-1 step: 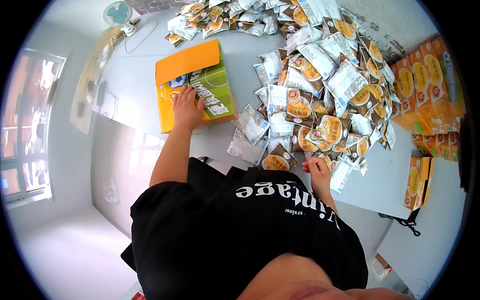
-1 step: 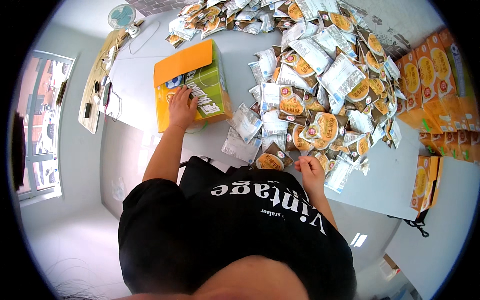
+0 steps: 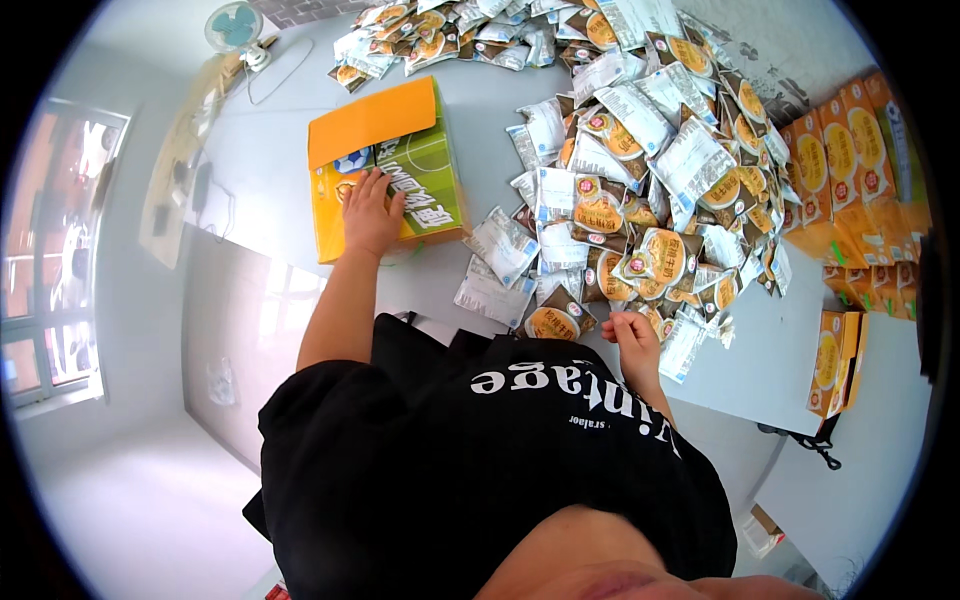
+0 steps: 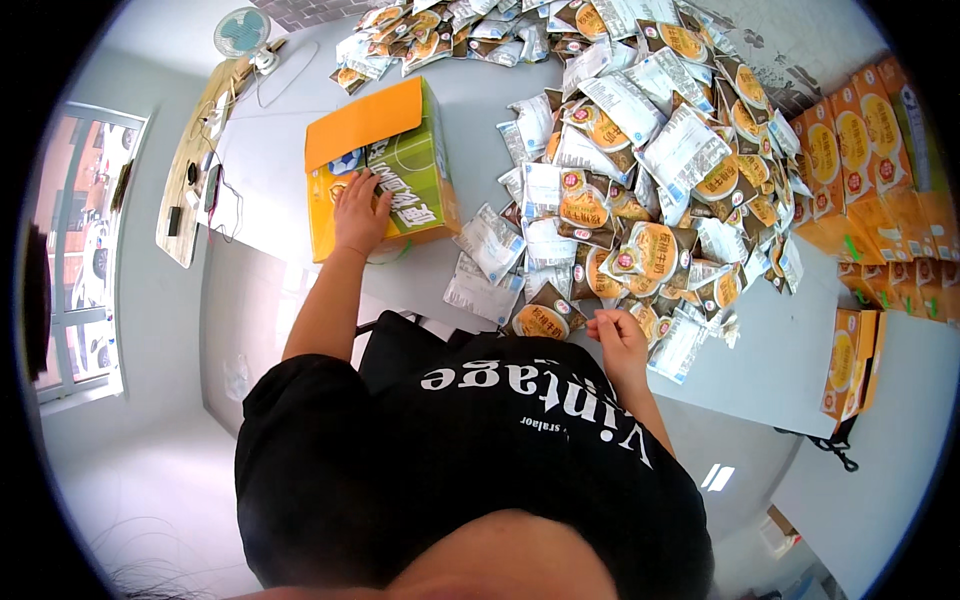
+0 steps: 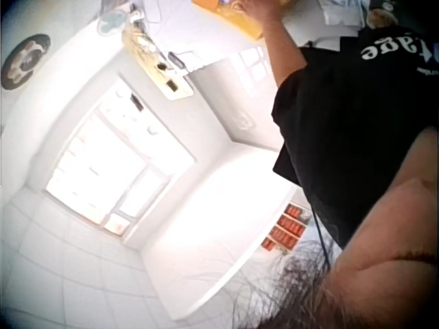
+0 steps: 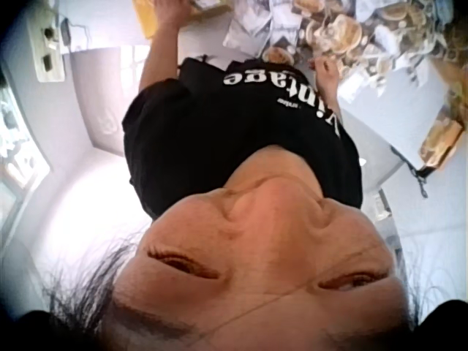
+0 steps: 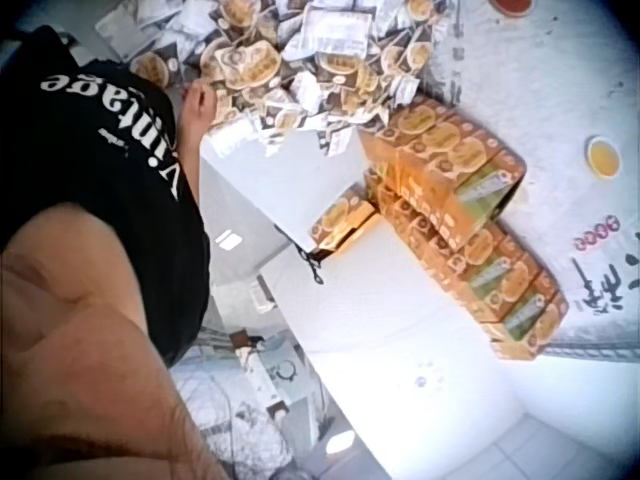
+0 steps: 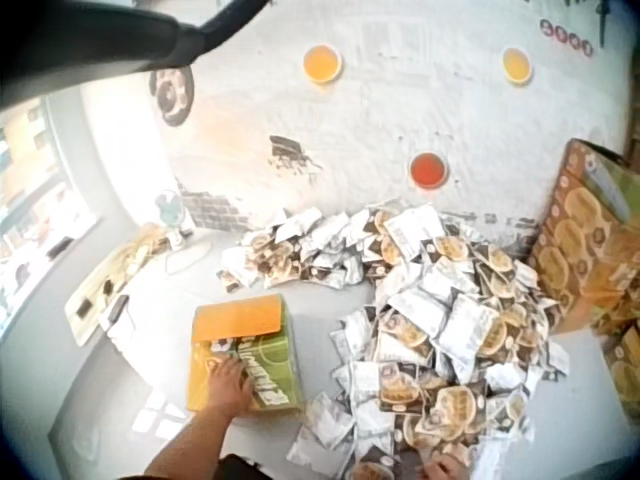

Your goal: The person packs individual milk packets into a cardboard box. They pick up packets from a large pile on the table, fold the edges of the packets, and place them neatly into the box. The person then closes the box and places it on a trolley.

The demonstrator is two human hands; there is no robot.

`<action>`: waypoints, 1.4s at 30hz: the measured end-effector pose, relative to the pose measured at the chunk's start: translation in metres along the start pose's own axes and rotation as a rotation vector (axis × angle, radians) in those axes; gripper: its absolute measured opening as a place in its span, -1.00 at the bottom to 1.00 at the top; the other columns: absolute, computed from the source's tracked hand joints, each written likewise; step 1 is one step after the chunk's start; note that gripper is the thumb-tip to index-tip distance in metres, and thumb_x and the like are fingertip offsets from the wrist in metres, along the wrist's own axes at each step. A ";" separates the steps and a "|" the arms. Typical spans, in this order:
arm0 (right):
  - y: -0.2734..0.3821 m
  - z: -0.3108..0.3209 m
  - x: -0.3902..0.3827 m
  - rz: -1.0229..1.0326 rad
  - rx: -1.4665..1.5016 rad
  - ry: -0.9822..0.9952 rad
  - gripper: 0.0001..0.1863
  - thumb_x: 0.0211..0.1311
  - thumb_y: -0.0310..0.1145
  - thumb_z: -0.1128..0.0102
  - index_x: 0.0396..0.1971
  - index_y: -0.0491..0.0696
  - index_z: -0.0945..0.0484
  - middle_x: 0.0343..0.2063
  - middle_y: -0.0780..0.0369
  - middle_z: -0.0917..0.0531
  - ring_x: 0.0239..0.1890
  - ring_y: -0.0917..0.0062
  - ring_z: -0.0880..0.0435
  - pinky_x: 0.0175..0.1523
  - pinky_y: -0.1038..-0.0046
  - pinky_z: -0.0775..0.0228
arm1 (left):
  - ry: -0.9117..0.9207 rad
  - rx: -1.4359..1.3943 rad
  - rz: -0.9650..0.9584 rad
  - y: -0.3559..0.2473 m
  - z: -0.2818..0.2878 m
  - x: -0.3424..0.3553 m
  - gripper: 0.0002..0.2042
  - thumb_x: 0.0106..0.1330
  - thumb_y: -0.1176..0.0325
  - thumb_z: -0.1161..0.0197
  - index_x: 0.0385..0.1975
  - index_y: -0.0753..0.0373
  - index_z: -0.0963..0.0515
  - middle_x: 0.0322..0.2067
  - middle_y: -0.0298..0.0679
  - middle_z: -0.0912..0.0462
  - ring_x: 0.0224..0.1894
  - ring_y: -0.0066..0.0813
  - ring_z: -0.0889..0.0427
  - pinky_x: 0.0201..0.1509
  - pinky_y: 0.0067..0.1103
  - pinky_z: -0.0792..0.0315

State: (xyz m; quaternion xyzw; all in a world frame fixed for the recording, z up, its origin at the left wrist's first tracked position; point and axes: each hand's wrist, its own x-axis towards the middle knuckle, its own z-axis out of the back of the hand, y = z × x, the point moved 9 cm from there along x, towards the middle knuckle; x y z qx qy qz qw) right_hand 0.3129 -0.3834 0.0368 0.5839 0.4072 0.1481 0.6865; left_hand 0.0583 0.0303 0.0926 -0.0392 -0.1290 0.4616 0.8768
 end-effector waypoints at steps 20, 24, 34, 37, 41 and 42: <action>0.032 -0.276 0.064 0.147 -0.385 0.123 -0.82 0.25 -0.35 -0.13 -0.31 -0.16 -0.57 -0.41 0.17 -0.64 -0.34 0.42 -0.62 -0.18 0.43 -0.44 | 0.041 -0.112 -0.212 0.185 0.025 0.075 -0.62 0.30 0.19 -0.16 0.07 0.19 -0.51 0.23 -0.18 -0.43 0.36 -0.21 -0.26 0.42 -0.23 -0.03; 0.074 -0.329 0.061 0.314 -0.653 0.232 -0.82 0.24 -0.33 -0.13 -0.31 -0.13 -0.59 -0.40 0.09 -0.63 -0.32 0.22 -0.61 -0.19 0.32 -0.43 | 0.042 -0.154 -0.195 0.188 0.030 0.075 -0.62 0.29 0.20 -0.18 0.06 0.23 -0.52 0.22 -0.14 -0.43 0.36 -0.19 -0.26 0.43 -0.25 0.01; 0.012 -0.313 0.062 0.193 -0.393 -0.047 -0.83 0.24 -0.36 -0.15 -0.32 -0.16 -0.58 -0.47 0.11 -0.61 -0.40 0.31 -0.59 -0.26 0.39 -0.41 | -0.016 -0.259 -0.206 0.189 0.031 0.076 -0.67 0.25 0.30 -0.23 -0.02 0.27 -0.56 0.18 -0.10 -0.48 0.32 -0.17 -0.31 0.43 -0.25 0.00; 0.007 -0.324 0.066 0.279 -0.387 -0.043 -0.87 0.22 -0.38 -0.16 -0.34 -0.14 -0.57 -0.46 0.11 -0.61 -0.42 0.28 -0.60 -0.30 0.36 -0.42 | -0.056 -0.253 -0.217 0.187 0.037 0.074 -0.72 0.25 0.34 -0.23 -0.07 0.29 -0.58 0.13 -0.08 -0.52 0.28 -0.15 -0.38 0.40 -0.26 -0.08; 0.002 -0.343 0.062 0.541 -0.479 0.074 -0.89 0.16 -0.40 -0.17 -0.36 -0.11 -0.59 -0.50 0.14 -0.63 -0.43 0.23 -0.61 -0.29 0.30 -0.45 | -0.106 -0.268 -0.213 0.182 0.043 0.066 -0.77 0.24 0.39 -0.22 -0.15 0.33 -0.61 0.07 -0.04 -0.56 0.21 -0.11 -0.45 0.33 -0.29 -0.22; -0.003 -0.347 0.060 0.596 -0.512 0.108 -0.90 0.14 -0.41 -0.18 -0.38 -0.10 -0.59 -0.53 0.15 -0.62 -0.47 0.23 -0.60 -0.32 0.29 -0.43 | -0.115 -0.265 -0.212 0.181 0.043 0.064 -0.78 0.24 0.39 -0.22 -0.17 0.34 -0.62 0.06 -0.04 -0.57 0.20 -0.11 -0.46 0.32 -0.29 -0.25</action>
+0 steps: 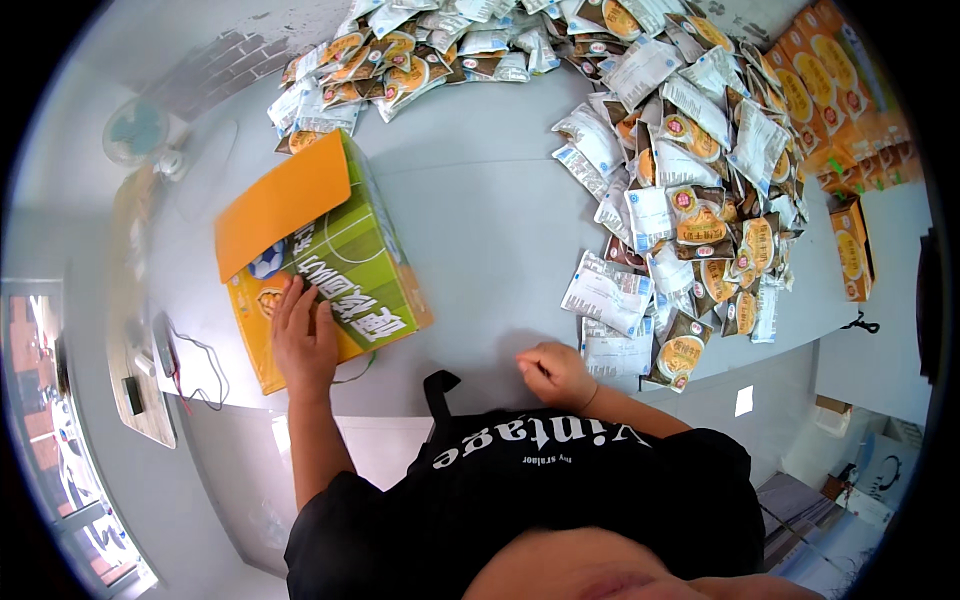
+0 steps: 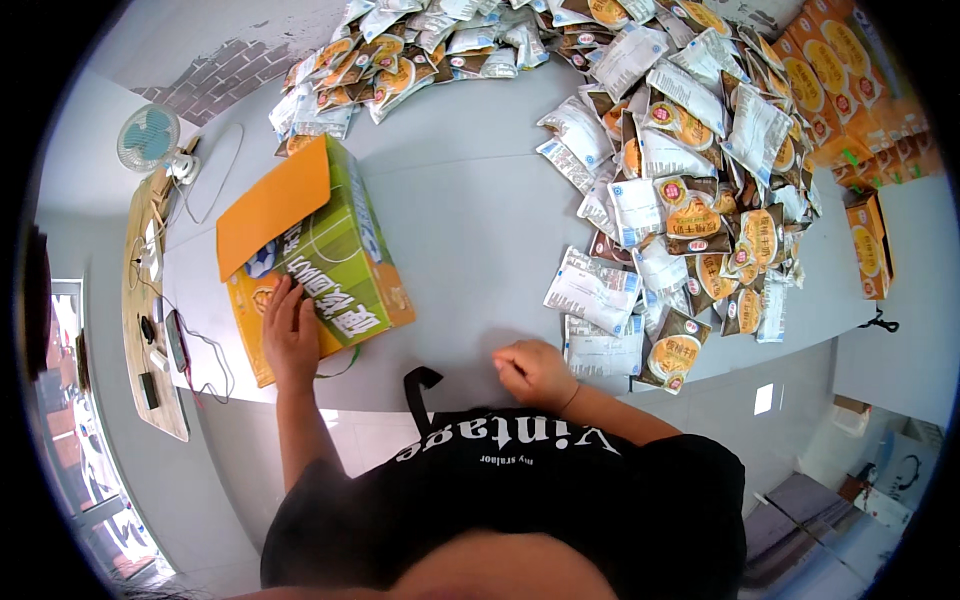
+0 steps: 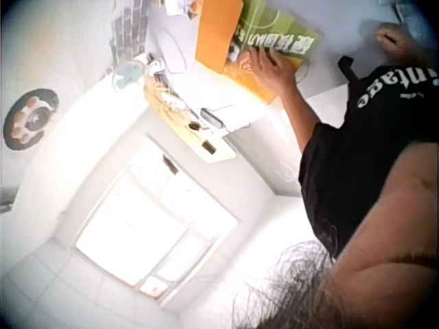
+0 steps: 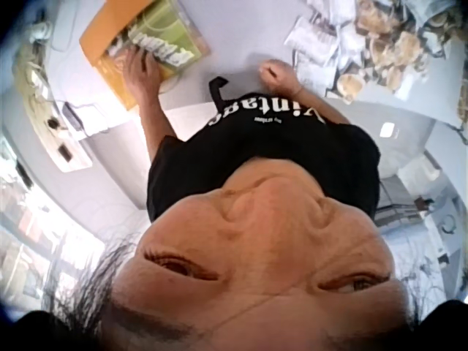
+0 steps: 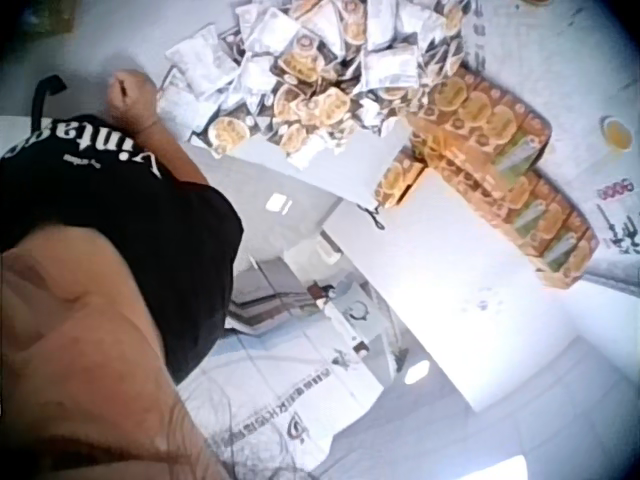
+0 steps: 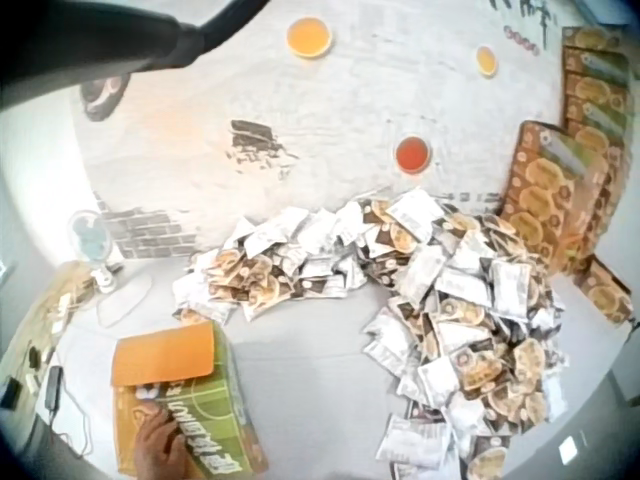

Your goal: The person packs individual milk packets into a cardboard box. They pick up packets from a large pile on the table, fold the edges of the packets, and place them neatly into the box. The person then closes the box and places it on a trolley.

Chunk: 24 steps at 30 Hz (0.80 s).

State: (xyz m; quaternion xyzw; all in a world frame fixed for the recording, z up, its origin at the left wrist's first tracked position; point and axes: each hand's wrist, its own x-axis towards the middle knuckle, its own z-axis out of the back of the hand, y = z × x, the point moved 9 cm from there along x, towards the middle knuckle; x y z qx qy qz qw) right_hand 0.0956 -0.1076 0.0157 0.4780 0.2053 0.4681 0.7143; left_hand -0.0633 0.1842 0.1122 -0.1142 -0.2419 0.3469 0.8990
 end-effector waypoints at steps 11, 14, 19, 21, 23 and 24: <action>0.027 -0.017 -0.036 0.431 -0.102 -0.050 -0.95 0.07 -0.45 -0.21 -0.45 -0.08 -0.56 -0.65 0.20 -0.50 -0.60 0.25 -0.49 -0.49 0.26 -0.32 | -0.219 0.079 -0.163 -0.020 0.008 -0.031 -0.82 0.31 0.33 -0.18 -0.27 0.28 -0.65 -0.25 -0.11 -0.69 -0.21 -0.14 -0.66 -0.10 -0.41 -0.51; 0.034 -0.026 -0.046 0.572 -0.188 -0.077 -0.93 0.09 -0.40 -0.18 -0.45 -0.06 -0.58 -0.62 0.17 -0.53 -0.55 0.23 -0.52 -0.46 0.22 -0.36 | -0.308 0.098 -0.232 -0.013 0.011 -0.046 -0.77 0.34 0.23 -0.14 -0.24 0.23 -0.65 -0.28 -0.11 -0.68 -0.23 -0.12 -0.64 -0.15 -0.37 -0.50; 0.027 -0.023 -0.052 0.470 -0.371 -0.181 -0.90 0.10 -0.38 -0.13 -0.48 -0.06 -0.59 -0.50 0.13 -0.61 -0.43 0.18 -0.59 -0.28 0.21 -0.44 | -0.226 0.259 -0.438 -0.028 -0.006 -0.070 -0.52 0.31 -0.08 -0.12 0.00 0.20 -0.51 -0.07 -0.14 -0.62 -0.05 -0.11 -0.58 0.02 -0.29 -0.44; 0.023 -0.014 -0.058 0.371 -0.349 -0.246 -0.88 0.12 -0.38 -0.14 -0.46 -0.09 -0.59 -0.47 0.14 -0.63 -0.38 0.19 -0.60 -0.25 0.26 -0.45 | -0.267 0.316 -0.533 -0.032 0.002 -0.087 -0.44 0.26 -0.18 -0.15 0.02 0.19 -0.49 -0.05 -0.17 -0.62 -0.03 -0.11 -0.58 0.03 -0.29 -0.44; 0.013 -0.007 -0.068 0.287 -0.333 -0.285 -0.86 0.15 -0.38 -0.15 -0.41 -0.14 -0.59 -0.44 0.13 -0.63 -0.35 0.22 -0.60 -0.24 0.32 -0.43 | -0.192 0.319 -0.481 -0.026 0.006 -0.094 -0.38 0.21 -0.24 -0.16 0.05 0.18 -0.48 -0.05 -0.19 -0.63 -0.02 -0.13 -0.58 0.03 -0.30 -0.44; 0.010 -0.004 -0.076 0.275 -0.312 -0.318 -0.86 0.14 -0.38 -0.14 -0.43 -0.13 -0.59 -0.45 0.13 -0.63 -0.35 0.22 -0.60 -0.24 0.31 -0.44 | -0.132 0.308 -0.416 -0.022 0.009 -0.097 -0.37 0.20 -0.24 -0.16 0.08 0.15 -0.47 -0.04 -0.18 -0.62 -0.01 -0.14 -0.58 0.05 -0.32 -0.44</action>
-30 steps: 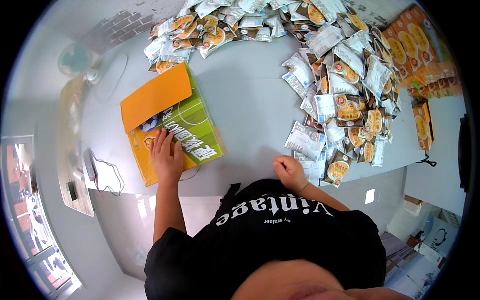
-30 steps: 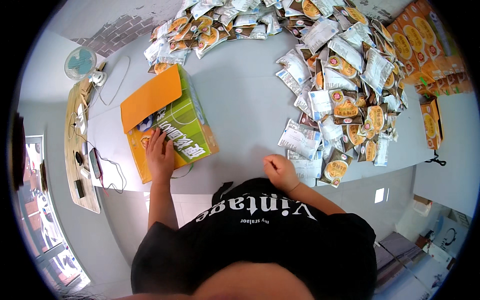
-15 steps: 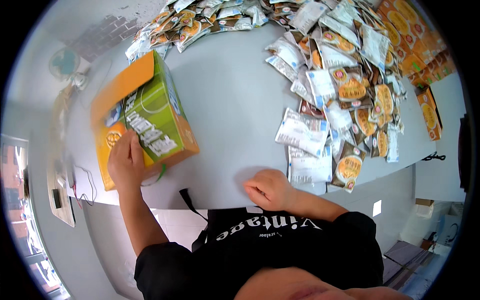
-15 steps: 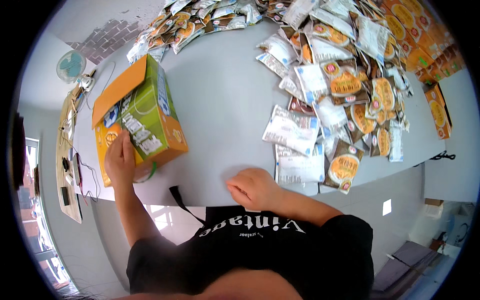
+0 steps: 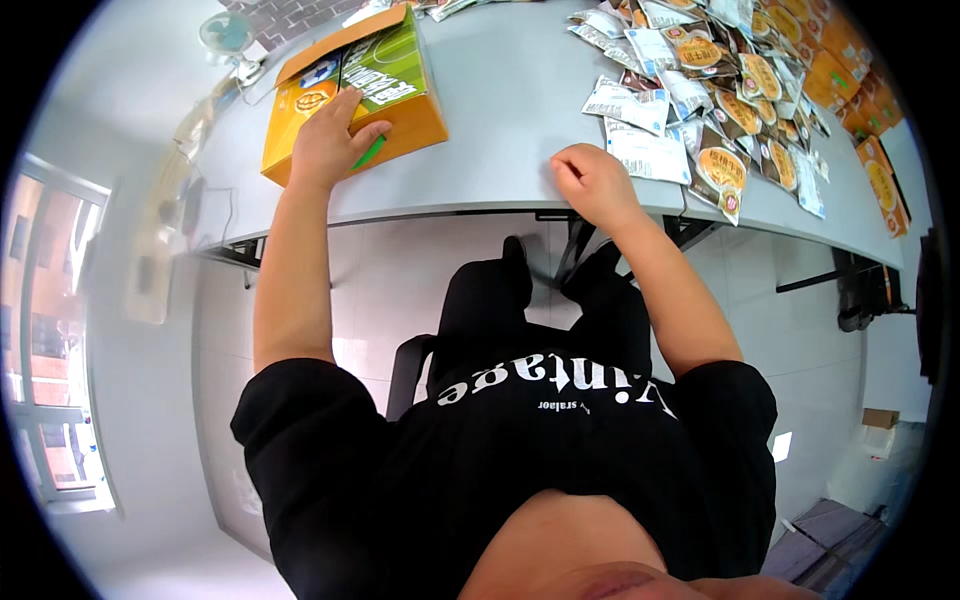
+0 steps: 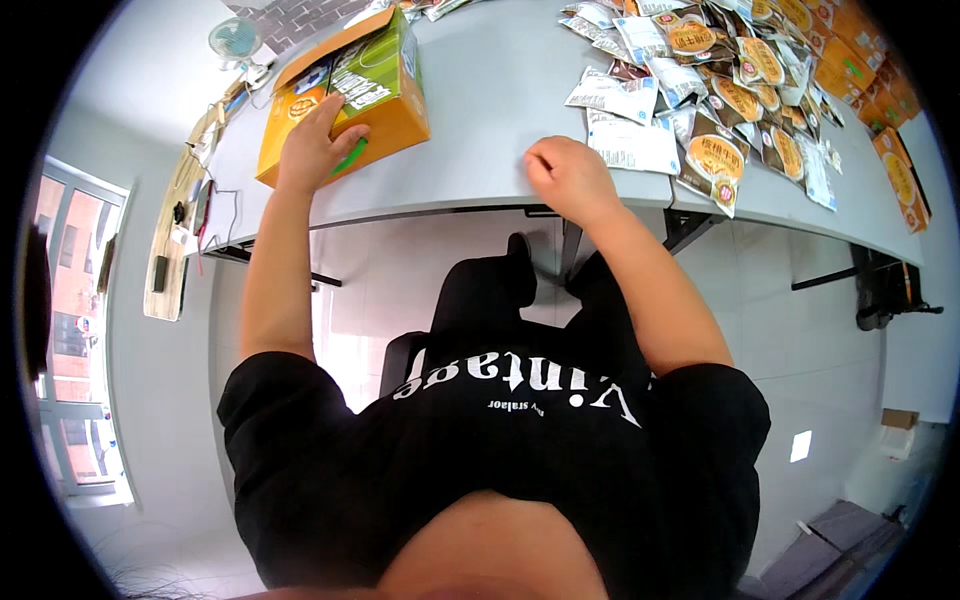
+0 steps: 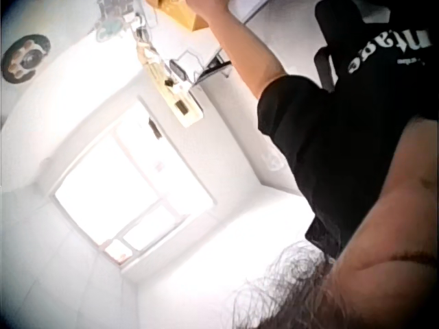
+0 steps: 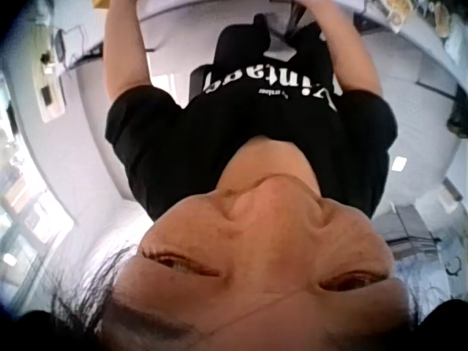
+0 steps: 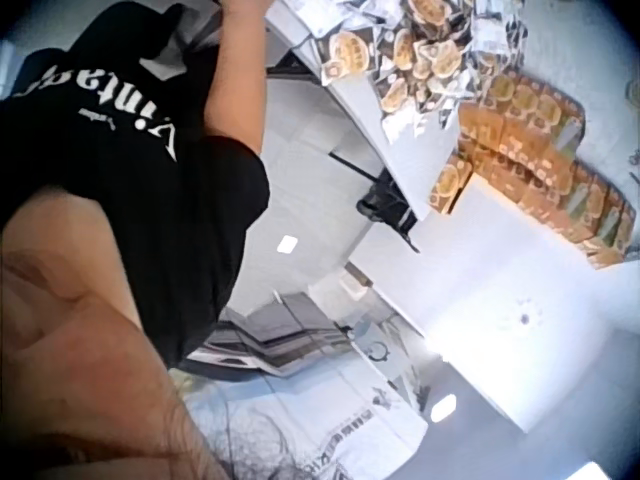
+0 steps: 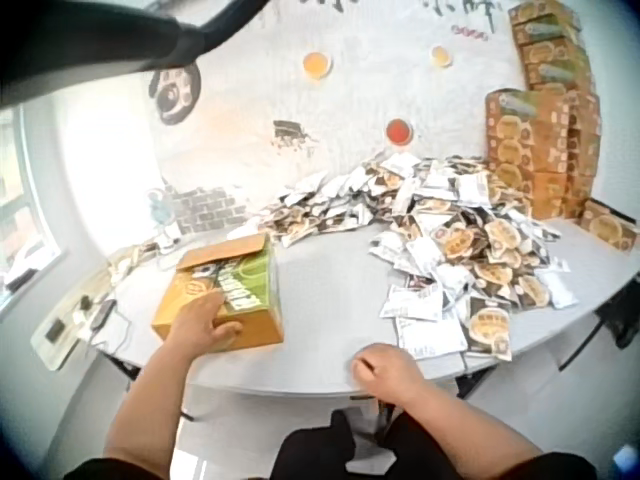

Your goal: The person packs individual milk packets into a cardboard box. They pick up packets from a large pile on the table, fold the edges of the packets, and place them neatly into the box. The person then closes the box and places it on a trolley.

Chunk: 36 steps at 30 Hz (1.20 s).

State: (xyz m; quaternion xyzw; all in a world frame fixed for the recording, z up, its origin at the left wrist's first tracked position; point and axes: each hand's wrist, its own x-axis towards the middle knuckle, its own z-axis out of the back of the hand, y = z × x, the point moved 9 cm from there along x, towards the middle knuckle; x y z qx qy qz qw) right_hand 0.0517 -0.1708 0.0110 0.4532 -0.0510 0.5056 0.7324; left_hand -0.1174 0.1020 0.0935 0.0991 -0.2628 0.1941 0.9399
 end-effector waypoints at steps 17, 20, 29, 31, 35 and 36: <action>0.015 0.024 -0.032 0.116 -0.066 -0.177 -0.95 0.07 -0.46 -0.20 -0.47 -0.11 -0.58 -0.52 0.18 -0.58 -0.40 0.24 -0.55 -0.28 0.28 -0.38 | -0.666 -1.381 0.318 0.152 0.110 -0.081 -0.33 0.40 -0.28 0.22 0.23 0.20 -0.27 0.12 -0.26 -0.44 0.13 -0.36 -0.43 0.16 -0.52 -0.38; 0.019 0.026 -0.032 0.131 -0.057 -0.195 -0.96 0.07 -0.47 -0.21 -0.46 -0.10 -0.57 -0.53 0.18 -0.56 -0.42 0.24 -0.54 -0.30 0.28 -0.37 | -0.741 -1.399 0.412 0.159 0.098 -0.094 -0.33 0.41 -0.27 0.21 0.23 0.21 -0.27 0.13 -0.25 -0.44 0.14 -0.36 -0.43 0.17 -0.52 -0.37; 0.016 0.027 -0.031 0.147 -0.064 -0.162 -0.96 0.04 -0.50 -0.20 -0.45 -0.10 -0.57 -0.50 0.18 -0.59 -0.40 0.25 -0.55 -0.29 0.30 -0.38 | -0.807 -1.008 0.626 0.164 0.093 -0.094 -0.41 0.44 -0.20 0.14 0.00 0.30 -0.45 -0.11 -0.24 -0.55 -0.08 -0.37 -0.53 -0.05 -0.48 -0.43; 0.017 0.027 -0.031 0.147 -0.065 -0.169 -0.95 0.04 -0.51 -0.20 -0.46 -0.10 -0.57 -0.50 0.18 -0.59 -0.40 0.25 -0.56 -0.29 0.30 -0.38 | -0.757 -0.745 0.572 0.166 0.102 -0.088 -0.45 0.43 -0.15 0.05 -0.22 0.32 -0.56 -0.32 -0.19 -0.64 -0.27 -0.30 -0.59 -0.16 -0.46 -0.40; 0.021 0.028 -0.032 0.162 -0.081 -0.181 -0.95 0.02 -0.51 -0.22 -0.46 -0.10 -0.57 -0.49 0.18 -0.60 -0.40 0.26 -0.56 -0.28 0.30 -0.39 | -0.448 -0.213 0.402 0.145 0.096 -0.067 -0.49 0.34 -0.16 -0.05 -0.07 0.21 -0.57 -0.31 -0.09 -0.66 -0.26 -0.14 -0.63 -0.18 -0.40 -0.45; 0.021 0.029 -0.033 0.168 -0.087 -0.185 -0.94 0.01 -0.51 -0.22 -0.46 -0.11 -0.57 -0.49 0.18 -0.61 -0.40 0.26 -0.56 -0.28 0.30 -0.39 | -0.409 -0.188 0.334 0.138 0.090 -0.063 -0.47 0.33 -0.17 -0.06 -0.05 0.21 -0.56 -0.28 -0.09 -0.66 -0.23 -0.14 -0.63 -0.16 -0.40 -0.46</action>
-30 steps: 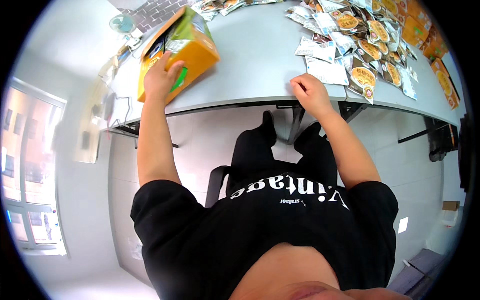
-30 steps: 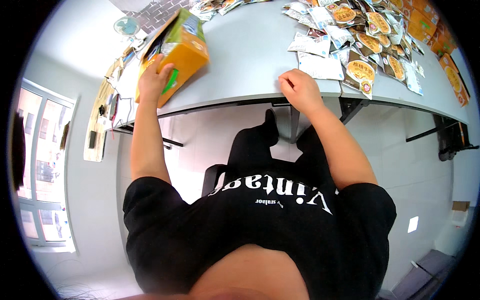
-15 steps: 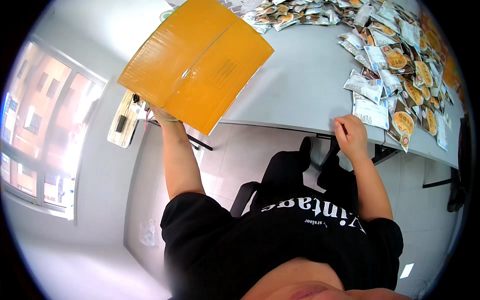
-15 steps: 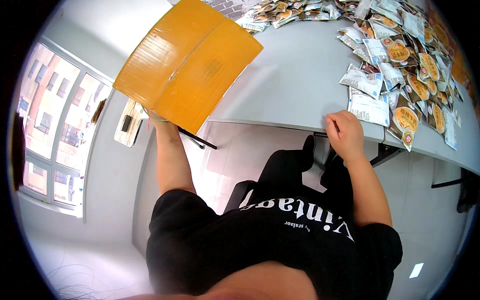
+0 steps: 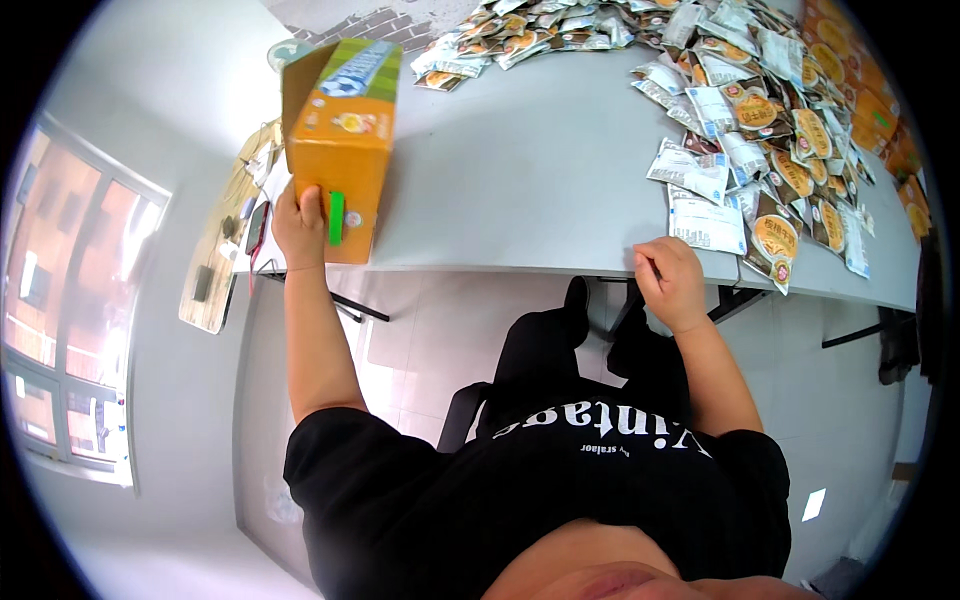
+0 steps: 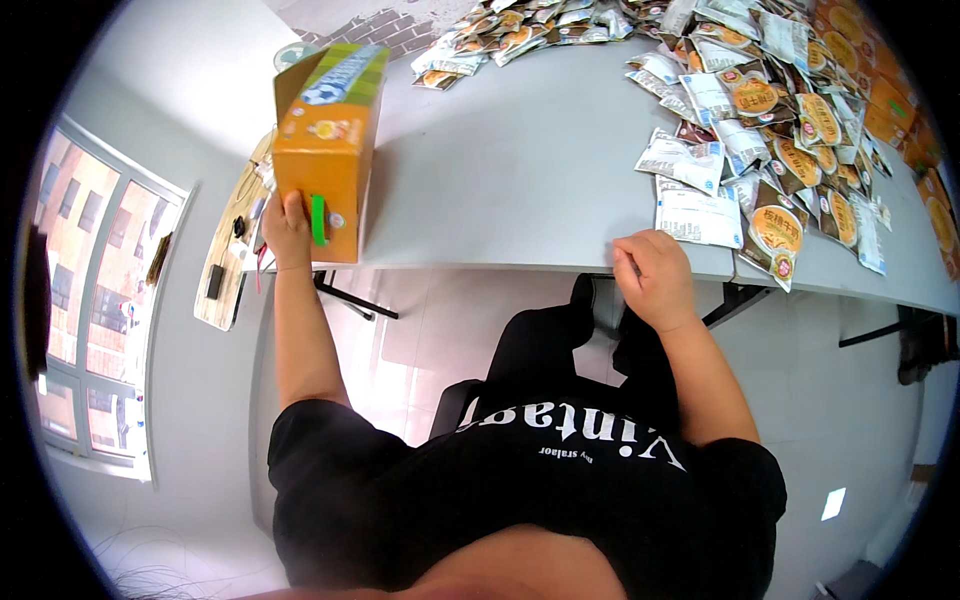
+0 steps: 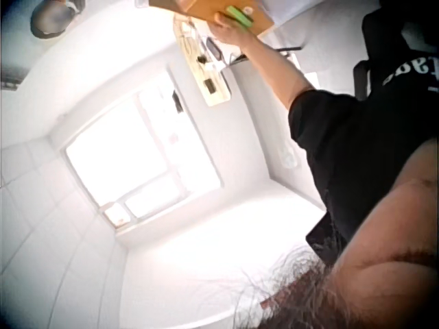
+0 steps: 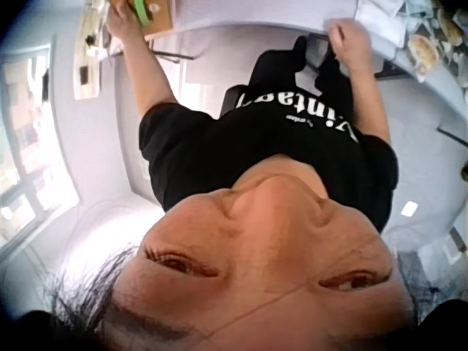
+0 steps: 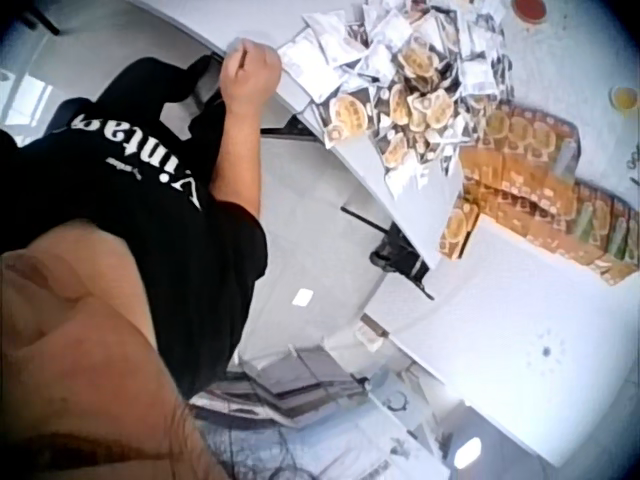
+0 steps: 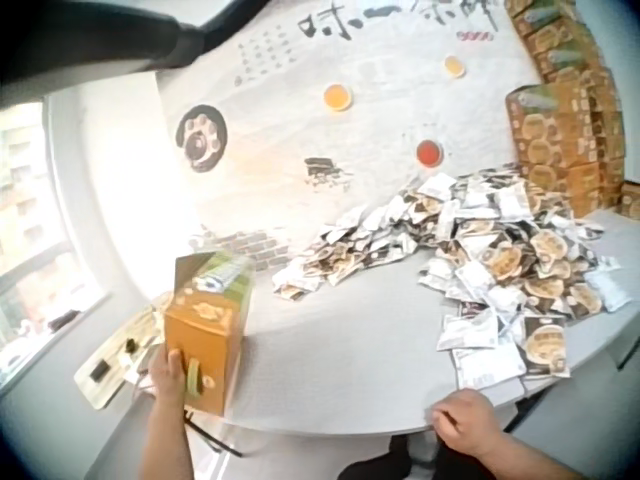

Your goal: The person packs individual milk packets into a cardboard box. They pick up packets from a large pile on the table, fold the edges of the packets, and place them neatly into the box. The person then closes the box and places it on a trolley.

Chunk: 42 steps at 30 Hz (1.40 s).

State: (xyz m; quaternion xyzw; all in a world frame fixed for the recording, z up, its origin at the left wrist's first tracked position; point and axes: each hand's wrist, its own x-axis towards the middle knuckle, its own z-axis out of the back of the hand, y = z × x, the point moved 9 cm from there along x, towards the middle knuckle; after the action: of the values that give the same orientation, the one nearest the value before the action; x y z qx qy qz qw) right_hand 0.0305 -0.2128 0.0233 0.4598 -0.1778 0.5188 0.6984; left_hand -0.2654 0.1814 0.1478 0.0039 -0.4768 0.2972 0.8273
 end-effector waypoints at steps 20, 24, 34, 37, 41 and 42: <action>0.001 0.000 -0.008 0.070 -0.046 -0.038 -0.93 0.01 -0.42 -0.25 -0.46 -0.05 -0.61 -0.48 0.19 -0.61 -0.38 0.26 -0.59 -0.24 0.29 -0.44 | 0.578 0.005 0.116 -0.028 -0.096 0.007 -0.47 0.45 -0.06 0.13 -0.09 0.32 -0.57 -0.10 0.14 -0.58 0.03 0.10 -0.50 0.11 -0.26 -0.35; 0.001 0.004 -0.010 0.058 -0.056 -0.036 -0.93 0.04 -0.41 -0.25 -0.46 -0.06 -0.61 -0.46 0.20 -0.61 -0.36 0.29 -0.59 -0.23 0.30 -0.44 | 0.647 0.051 0.092 -0.051 -0.117 0.019 -0.45 0.44 -0.10 0.14 -0.03 0.28 -0.55 -0.09 0.17 -0.58 0.03 0.14 -0.51 0.08 -0.21 -0.37; 0.005 0.005 -0.013 0.139 -0.052 -0.080 -0.95 0.07 -0.41 -0.20 -0.50 -0.05 -0.55 -0.53 0.23 -0.53 -0.40 0.30 -0.53 -0.27 0.32 -0.40 | 0.700 0.195 0.105 -0.029 -0.169 0.036 -0.37 0.40 -0.23 0.22 0.11 0.19 -0.50 0.08 0.07 -0.52 0.17 0.02 -0.45 0.23 -0.26 -0.29; 0.007 0.005 -0.014 0.148 -0.059 -0.072 -0.94 0.06 -0.40 -0.19 -0.51 -0.05 -0.54 -0.53 0.24 -0.51 -0.41 0.31 -0.52 -0.28 0.32 -0.39 | 0.704 0.349 0.148 -0.015 -0.176 0.038 -0.28 0.37 -0.29 0.24 0.19 0.23 -0.42 0.18 0.03 -0.43 0.26 -0.05 -0.37 0.30 -0.27 -0.23; 0.008 0.005 -0.015 0.161 -0.069 -0.063 -0.93 0.05 -0.39 -0.19 -0.52 -0.05 -0.52 -0.52 0.24 -0.50 -0.42 0.33 -0.50 -0.29 0.33 -0.38 | 0.749 0.421 0.147 -0.010 -0.186 0.045 -0.26 0.33 -0.29 0.15 0.24 0.26 -0.37 0.25 0.01 -0.36 0.32 -0.09 -0.29 0.36 -0.27 -0.16; 0.007 0.006 -0.015 0.160 -0.070 -0.062 -0.93 0.05 -0.39 -0.19 -0.52 -0.05 -0.52 -0.52 0.25 -0.49 -0.42 0.33 -0.49 -0.29 0.33 -0.38 | 0.755 0.444 0.128 -0.014 -0.188 0.047 -0.26 0.32 -0.29 0.13 0.24 0.26 -0.37 0.25 0.02 -0.36 0.32 -0.08 -0.29 0.36 -0.27 -0.16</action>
State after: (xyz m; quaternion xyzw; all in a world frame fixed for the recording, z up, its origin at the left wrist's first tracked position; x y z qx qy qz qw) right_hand 0.0194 -0.2258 0.0188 0.4354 -0.2533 0.5520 0.6645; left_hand -0.0936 0.2470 0.0861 0.0433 -0.0652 0.4235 0.9025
